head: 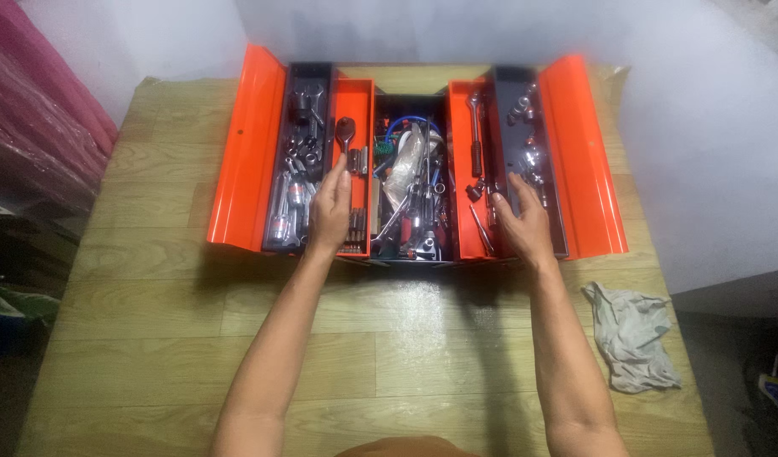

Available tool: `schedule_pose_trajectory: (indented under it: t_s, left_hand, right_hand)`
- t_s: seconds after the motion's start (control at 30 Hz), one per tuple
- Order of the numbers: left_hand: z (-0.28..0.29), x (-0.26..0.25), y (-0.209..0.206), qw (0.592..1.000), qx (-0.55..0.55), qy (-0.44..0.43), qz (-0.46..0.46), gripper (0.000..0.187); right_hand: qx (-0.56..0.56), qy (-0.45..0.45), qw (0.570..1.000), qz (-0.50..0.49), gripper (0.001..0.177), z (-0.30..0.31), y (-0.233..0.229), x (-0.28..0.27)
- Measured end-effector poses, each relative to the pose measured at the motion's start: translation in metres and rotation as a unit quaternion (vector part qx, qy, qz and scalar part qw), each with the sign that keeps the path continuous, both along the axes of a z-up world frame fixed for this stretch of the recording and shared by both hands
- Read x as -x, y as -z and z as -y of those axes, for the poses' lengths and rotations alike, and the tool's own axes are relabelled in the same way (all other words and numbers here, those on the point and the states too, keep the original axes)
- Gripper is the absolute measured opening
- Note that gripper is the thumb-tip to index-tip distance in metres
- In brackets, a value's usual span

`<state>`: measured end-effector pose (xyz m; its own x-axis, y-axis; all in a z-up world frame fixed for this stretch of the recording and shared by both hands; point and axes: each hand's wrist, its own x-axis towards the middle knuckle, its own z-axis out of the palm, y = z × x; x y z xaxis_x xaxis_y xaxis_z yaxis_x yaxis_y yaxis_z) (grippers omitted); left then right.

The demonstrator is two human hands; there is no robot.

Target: The person removes various tools from an open orange toolbox and places them onto the wooden table. They handle wrenches, pliers, a pressure gauge, and other items one by one, creating a pile on the surface.

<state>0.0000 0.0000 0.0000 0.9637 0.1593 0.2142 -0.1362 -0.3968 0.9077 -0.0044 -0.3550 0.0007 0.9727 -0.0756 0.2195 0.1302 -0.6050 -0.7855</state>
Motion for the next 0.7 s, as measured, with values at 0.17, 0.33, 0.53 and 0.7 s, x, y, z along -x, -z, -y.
schedule_pose_trajectory:
  t_s: [0.17,0.33,0.53,0.7]
  left_hand:
    - [-0.002,0.000,0.006,0.998,0.025,0.005,0.049,0.055]
    - [0.002,0.002,0.010,0.998,0.010,0.016,0.068,0.054]
    - [0.008,0.003,0.009,0.998,0.034,0.026,0.053,0.056]
    - [0.011,0.003,0.009,0.998,0.035,0.019,0.046,0.055]
  right_hand:
    - [-0.035,-0.004,0.999,0.003,0.070,-0.001,-0.004,0.004]
    - [-0.061,-0.005,0.998,-0.005,0.075,-0.002,-0.004,0.005]
    - [-0.102,-0.021,0.994,0.014,0.075,-0.002,-0.004,0.006]
    - [-0.087,-0.022,0.996,0.019,0.076,-0.002,-0.005,0.006]
